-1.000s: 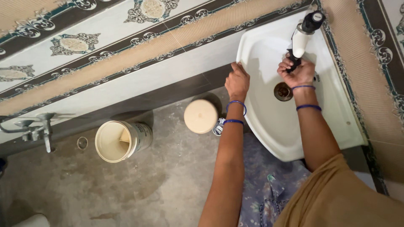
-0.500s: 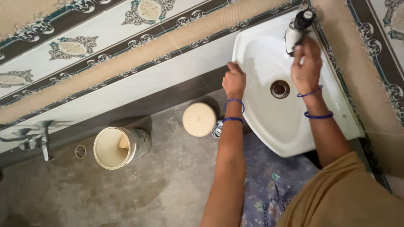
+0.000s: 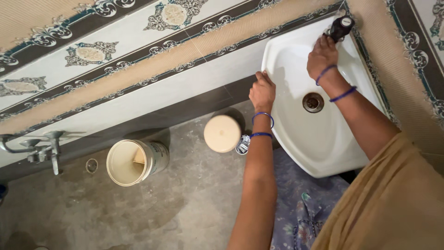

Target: The person scrubs a white bathroom sink using a dark sponge. They wipe the basin, faucet, and surrounding surfaces repeatedly, rinsing the sponge under running water as needed.

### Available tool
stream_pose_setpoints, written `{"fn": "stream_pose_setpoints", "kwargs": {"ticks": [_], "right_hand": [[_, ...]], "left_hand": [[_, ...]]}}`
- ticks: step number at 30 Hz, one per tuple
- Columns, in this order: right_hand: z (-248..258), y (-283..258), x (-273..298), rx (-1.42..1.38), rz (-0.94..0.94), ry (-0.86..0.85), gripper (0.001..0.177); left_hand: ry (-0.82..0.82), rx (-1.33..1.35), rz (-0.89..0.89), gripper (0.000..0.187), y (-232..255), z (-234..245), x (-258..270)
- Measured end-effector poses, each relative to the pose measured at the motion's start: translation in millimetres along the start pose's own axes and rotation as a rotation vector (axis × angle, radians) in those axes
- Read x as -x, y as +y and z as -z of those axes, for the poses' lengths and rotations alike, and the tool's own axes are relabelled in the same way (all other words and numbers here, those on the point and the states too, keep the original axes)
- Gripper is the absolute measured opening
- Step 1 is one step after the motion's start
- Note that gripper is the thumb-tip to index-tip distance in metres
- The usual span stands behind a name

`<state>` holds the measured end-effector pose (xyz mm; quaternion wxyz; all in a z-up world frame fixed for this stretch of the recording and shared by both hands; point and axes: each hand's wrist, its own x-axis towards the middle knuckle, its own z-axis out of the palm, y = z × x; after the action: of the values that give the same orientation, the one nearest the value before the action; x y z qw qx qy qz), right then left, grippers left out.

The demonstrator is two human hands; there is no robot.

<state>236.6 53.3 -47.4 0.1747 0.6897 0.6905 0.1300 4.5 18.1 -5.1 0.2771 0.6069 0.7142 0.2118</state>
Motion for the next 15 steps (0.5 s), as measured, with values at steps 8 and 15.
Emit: {"fn": "stream_pose_setpoints", "kwargs": {"ticks": [8, 15], "right_hand": [[-30.7, -16.4, -10.7, 0.226, -0.001, -0.130, 0.055], [8.3, -25.9, 45.9, 0.229, -0.011, 0.043, 0.068]], "left_hand": [[0.036, 0.025, -0.006, 0.040, -0.3, -1.2, 2.0], [0.046, 0.025, -0.013, 0.039, -2.5, -0.4, -0.6]]}}
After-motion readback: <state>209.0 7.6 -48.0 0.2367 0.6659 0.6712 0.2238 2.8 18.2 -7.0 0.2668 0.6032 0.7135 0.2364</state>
